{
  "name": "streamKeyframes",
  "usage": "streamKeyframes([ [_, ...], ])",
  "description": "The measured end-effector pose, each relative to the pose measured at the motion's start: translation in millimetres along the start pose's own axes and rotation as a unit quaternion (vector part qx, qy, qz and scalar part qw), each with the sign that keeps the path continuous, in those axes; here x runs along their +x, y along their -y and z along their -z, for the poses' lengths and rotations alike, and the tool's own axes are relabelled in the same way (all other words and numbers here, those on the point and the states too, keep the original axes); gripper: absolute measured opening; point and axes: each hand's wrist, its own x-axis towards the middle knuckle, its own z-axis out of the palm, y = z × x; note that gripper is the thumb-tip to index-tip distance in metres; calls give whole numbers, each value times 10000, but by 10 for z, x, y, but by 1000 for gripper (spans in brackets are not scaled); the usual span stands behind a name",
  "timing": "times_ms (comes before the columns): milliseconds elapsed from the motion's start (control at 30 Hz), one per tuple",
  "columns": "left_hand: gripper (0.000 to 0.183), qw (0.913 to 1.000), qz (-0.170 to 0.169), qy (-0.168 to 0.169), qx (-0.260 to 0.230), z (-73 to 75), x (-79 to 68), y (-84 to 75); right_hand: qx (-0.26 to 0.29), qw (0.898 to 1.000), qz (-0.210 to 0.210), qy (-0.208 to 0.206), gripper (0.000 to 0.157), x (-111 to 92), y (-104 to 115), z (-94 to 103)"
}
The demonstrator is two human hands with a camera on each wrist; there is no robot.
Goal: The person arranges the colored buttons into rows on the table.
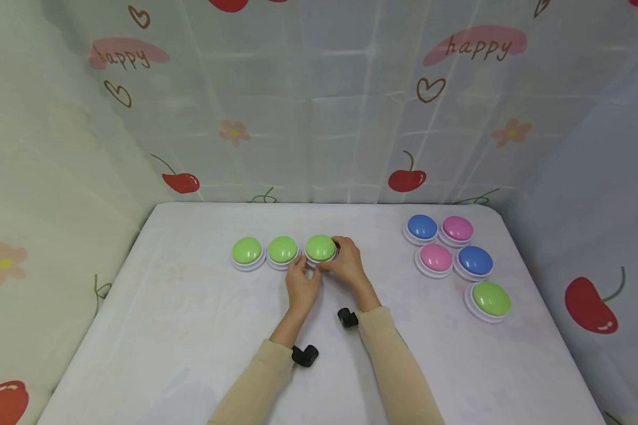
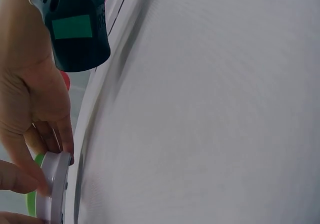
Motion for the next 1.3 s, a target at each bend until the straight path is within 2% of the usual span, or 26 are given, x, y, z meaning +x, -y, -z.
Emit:
streamKeyframes([
  [500,47,9995,212,208,70,0,5,36,-254,9997,-1,8,78,46,-57,-77],
  [733,47,9992,303,273,21,8,7,29,-304,9994,175,42,76,53,-52,-95],
  [900,48,9988,383,299,-4,19,13,18,-414,9990,152,76,77,64,-62,-115],
  [1300,40,9992,298,83,236,-17,47,49,-331,9991,223,108,75,55,-96,-109],
])
